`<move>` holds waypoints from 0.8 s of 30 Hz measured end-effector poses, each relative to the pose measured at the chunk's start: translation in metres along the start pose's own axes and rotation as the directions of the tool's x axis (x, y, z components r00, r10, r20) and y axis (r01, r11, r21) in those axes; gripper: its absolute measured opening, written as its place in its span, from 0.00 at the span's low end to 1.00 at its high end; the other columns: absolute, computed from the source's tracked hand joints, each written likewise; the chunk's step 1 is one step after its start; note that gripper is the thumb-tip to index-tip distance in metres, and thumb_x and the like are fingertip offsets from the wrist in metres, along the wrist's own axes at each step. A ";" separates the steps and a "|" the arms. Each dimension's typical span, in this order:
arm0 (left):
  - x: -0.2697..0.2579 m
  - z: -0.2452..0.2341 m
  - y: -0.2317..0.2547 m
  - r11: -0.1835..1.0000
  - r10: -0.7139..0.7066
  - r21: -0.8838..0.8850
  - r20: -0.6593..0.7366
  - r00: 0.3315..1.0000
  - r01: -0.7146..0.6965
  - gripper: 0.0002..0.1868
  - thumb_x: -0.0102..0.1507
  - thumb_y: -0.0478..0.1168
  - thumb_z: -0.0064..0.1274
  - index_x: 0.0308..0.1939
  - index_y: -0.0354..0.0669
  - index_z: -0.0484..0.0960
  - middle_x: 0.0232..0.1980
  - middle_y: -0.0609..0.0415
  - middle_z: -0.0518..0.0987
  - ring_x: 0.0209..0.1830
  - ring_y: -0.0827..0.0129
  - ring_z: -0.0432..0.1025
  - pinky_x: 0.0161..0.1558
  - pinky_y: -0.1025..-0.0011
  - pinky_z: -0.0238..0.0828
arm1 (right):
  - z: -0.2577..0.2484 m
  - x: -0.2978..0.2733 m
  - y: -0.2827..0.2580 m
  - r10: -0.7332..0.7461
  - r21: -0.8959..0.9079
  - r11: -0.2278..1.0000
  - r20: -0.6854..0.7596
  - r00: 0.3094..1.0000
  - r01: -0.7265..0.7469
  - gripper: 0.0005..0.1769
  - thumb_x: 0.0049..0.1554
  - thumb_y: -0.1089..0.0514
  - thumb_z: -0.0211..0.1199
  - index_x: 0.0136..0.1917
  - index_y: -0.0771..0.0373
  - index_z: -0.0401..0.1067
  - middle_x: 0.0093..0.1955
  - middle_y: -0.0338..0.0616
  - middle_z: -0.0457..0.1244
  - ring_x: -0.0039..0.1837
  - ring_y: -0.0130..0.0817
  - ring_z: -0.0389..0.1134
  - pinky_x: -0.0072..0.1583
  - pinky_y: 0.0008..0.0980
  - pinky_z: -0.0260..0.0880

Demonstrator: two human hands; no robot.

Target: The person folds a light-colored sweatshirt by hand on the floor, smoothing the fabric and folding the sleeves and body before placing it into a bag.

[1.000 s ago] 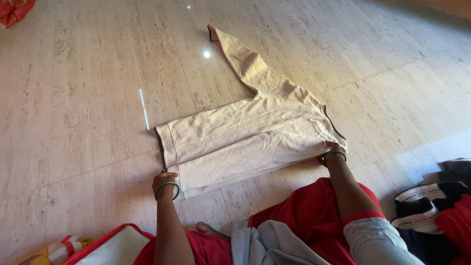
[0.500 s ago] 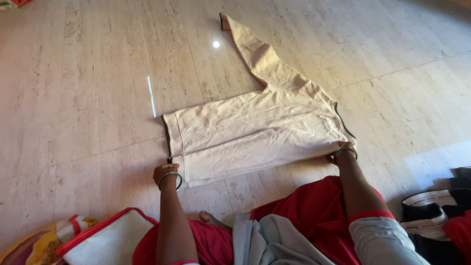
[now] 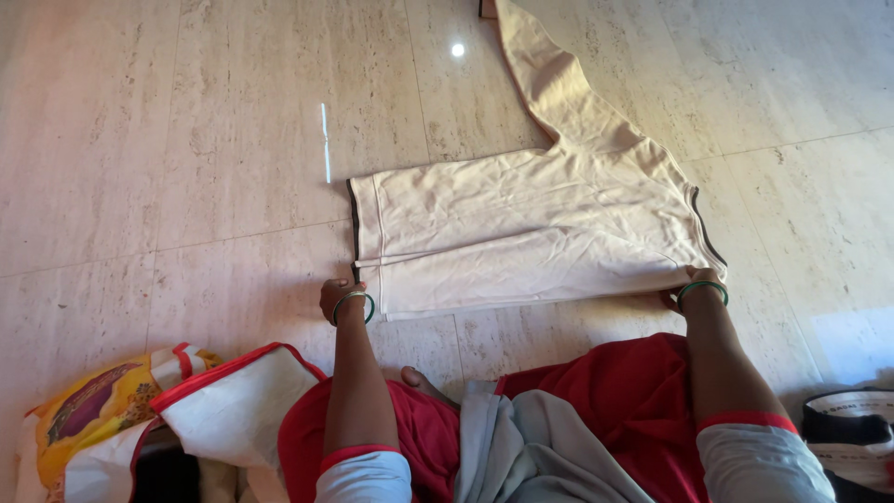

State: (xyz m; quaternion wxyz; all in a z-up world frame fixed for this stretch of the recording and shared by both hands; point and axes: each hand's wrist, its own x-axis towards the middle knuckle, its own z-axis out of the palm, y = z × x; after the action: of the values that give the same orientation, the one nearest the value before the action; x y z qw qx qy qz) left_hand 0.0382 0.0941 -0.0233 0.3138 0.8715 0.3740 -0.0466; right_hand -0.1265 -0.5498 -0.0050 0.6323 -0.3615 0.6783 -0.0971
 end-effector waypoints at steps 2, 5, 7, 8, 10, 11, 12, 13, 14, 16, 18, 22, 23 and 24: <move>-0.002 -0.001 0.001 0.999 0.031 0.030 -0.019 0.999 -0.031 0.22 0.50 0.43 0.75 0.48 0.50 0.86 0.51 0.47 0.85 0.50 0.53 0.80 0.51 0.59 0.78 | 0.000 -0.002 0.000 -0.067 -0.177 0.982 0.020 0.998 0.070 0.16 0.63 0.52 0.58 0.61 0.60 0.73 0.50 0.48 0.67 0.48 0.40 0.68 0.50 0.48 0.75; -0.006 -0.001 0.001 0.996 0.070 0.051 -0.046 0.996 -0.068 0.19 0.52 0.44 0.73 0.45 0.49 0.86 0.49 0.46 0.85 0.50 0.51 0.80 0.51 0.58 0.78 | 0.003 -0.005 0.006 -0.219 -0.607 0.763 0.080 0.972 0.222 0.20 0.60 0.49 0.63 0.63 0.57 0.70 0.51 0.47 0.67 0.51 0.40 0.68 0.55 0.43 0.73; -0.011 -0.003 0.002 0.994 0.093 0.059 -0.057 0.994 -0.089 0.18 0.53 0.45 0.72 0.45 0.49 0.86 0.49 0.47 0.85 0.49 0.51 0.80 0.50 0.58 0.78 | 0.003 -0.007 0.006 -0.277 -0.736 0.638 0.053 0.959 0.225 0.26 0.58 0.49 0.65 0.67 0.58 0.65 0.57 0.48 0.63 0.57 0.43 0.63 0.58 0.47 0.69; -0.014 -0.005 0.003 0.993 0.102 0.063 -0.065 0.993 -0.098 0.18 0.53 0.45 0.72 0.45 0.49 0.86 0.48 0.47 0.85 0.49 0.51 0.80 0.50 0.58 0.78 | 0.001 -0.009 0.009 -0.310 -0.732 0.649 -0.003 0.951 0.209 0.30 0.58 0.49 0.66 0.69 0.58 0.62 0.60 0.49 0.61 0.60 0.44 0.61 0.59 0.48 0.67; -0.026 -0.013 0.011 0.991 0.121 0.063 -0.054 0.991 -0.118 0.23 0.55 0.45 0.70 0.51 0.46 0.81 0.52 0.45 0.84 0.53 0.50 0.79 0.53 0.56 0.77 | -0.003 -0.014 0.016 -0.388 -0.655 0.734 -0.186 0.903 0.181 0.37 0.56 0.48 0.68 0.73 0.59 0.57 0.66 0.50 0.56 0.66 0.46 0.57 0.62 0.52 0.63; -0.034 -0.019 0.019 0.990 0.132 0.066 -0.049 0.990 -0.128 0.25 0.55 0.45 0.69 0.54 0.44 0.79 0.53 0.44 0.84 0.54 0.49 0.78 0.55 0.56 0.76 | -0.005 -0.017 0.020 -0.438 -0.635 0.751 -0.274 0.856 0.181 0.41 0.55 0.48 0.70 0.75 0.59 0.54 0.69 0.50 0.54 0.69 0.48 0.54 0.64 0.53 0.61; -0.043 -0.024 0.029 0.969 0.228 0.116 -0.098 0.969 -0.216 0.28 0.56 0.44 0.68 0.57 0.45 0.77 0.57 0.44 0.81 0.58 0.49 0.75 0.56 0.53 0.74 | -0.004 -0.021 0.021 -0.523 -0.647 0.731 -0.324 0.788 0.219 0.45 0.54 0.48 0.71 0.77 0.60 0.52 0.72 0.51 0.52 0.72 0.49 0.52 0.65 0.55 0.59; -0.055 -0.027 0.039 0.939 0.324 0.169 -0.143 0.935 -0.299 0.31 0.56 0.44 0.68 0.61 0.45 0.75 0.60 0.44 0.78 0.61 0.48 0.72 0.56 0.50 0.72 | -0.001 -0.027 0.023 -0.618 -0.667 0.694 -0.356 0.701 0.272 0.49 0.54 0.48 0.72 0.79 0.60 0.49 0.75 0.51 0.50 0.75 0.50 0.50 0.67 0.57 0.57; -0.068 -0.027 0.047 0.900 0.414 0.225 -0.181 0.892 -0.372 0.34 0.56 0.43 0.67 0.64 0.45 0.72 0.63 0.44 0.76 0.65 0.48 0.69 0.57 0.47 0.70 | 0.005 -0.033 0.026 -0.715 -0.704 0.627 -0.352 0.604 0.332 0.53 0.53 0.47 0.73 0.81 0.60 0.46 0.78 0.52 0.48 0.78 0.51 0.47 0.68 0.59 0.54; -0.087 -0.017 0.063 0.749 0.655 0.158 -0.038 0.754 -0.643 0.32 0.65 0.47 0.58 0.73 0.55 0.69 0.74 0.52 0.69 0.77 0.52 0.62 0.69 0.46 0.65 | 0.023 -0.048 0.036 -0.929 -0.761 0.268 -0.040 0.369 0.591 0.56 0.54 0.50 0.73 0.85 0.60 0.44 0.84 0.51 0.45 0.83 0.50 0.45 0.76 0.60 0.49; -0.104 0.007 0.068 0.652 0.727 0.213 0.098 0.680 -0.728 0.34 0.66 0.52 0.53 0.75 0.61 0.63 0.80 0.54 0.59 0.81 0.51 0.51 0.72 0.41 0.52 | 0.052 -0.068 0.053 -0.947 -0.638 -0.152 0.313 0.074 0.755 0.57 0.58 0.49 0.68 0.87 0.66 0.37 0.89 0.60 0.37 0.88 0.53 0.34 0.81 0.60 0.36; -0.106 0.033 0.056 0.546 0.573 0.437 0.429 0.699 -0.715 0.38 0.69 0.64 0.34 0.81 0.74 0.41 0.86 0.55 0.32 0.85 0.48 0.25 0.76 0.35 0.23 | 0.109 -0.130 0.116 -0.614 -0.472 -0.503 0.785 0.084 0.724 0.50 0.63 0.36 0.51 0.83 0.64 0.33 0.87 0.51 0.30 0.87 0.43 0.27 0.80 0.56 0.24; -0.104 0.036 0.049 0.518 0.553 0.461 0.462 0.693 -0.721 0.39 0.69 0.66 0.32 0.81 0.73 0.37 0.86 0.55 0.29 0.84 0.49 0.22 0.75 0.35 0.20 | 0.119 -0.142 0.126 -0.499 -0.424 -0.571 0.859 0.113 0.703 0.50 0.63 0.35 0.49 0.83 0.64 0.32 0.87 0.52 0.29 0.86 0.44 0.26 0.79 0.55 0.22; -0.100 0.035 0.041 0.486 0.529 0.489 0.495 0.689 -0.725 0.41 0.68 0.68 0.29 0.81 0.72 0.33 0.85 0.55 0.25 0.84 0.51 0.19 0.74 0.35 0.17 | 0.123 -0.147 0.131 -0.448 -0.390 -0.602 0.887 0.109 0.697 0.50 0.63 0.33 0.47 0.83 0.64 0.32 0.87 0.51 0.29 0.86 0.43 0.26 0.79 0.54 0.23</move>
State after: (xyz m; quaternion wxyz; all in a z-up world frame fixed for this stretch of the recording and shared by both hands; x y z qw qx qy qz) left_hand -0.0001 -0.0092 0.0014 0.0329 0.9818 -0.0634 -0.1762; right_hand -0.0695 -0.3253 0.0115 0.0613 -0.9968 0.0498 -0.0116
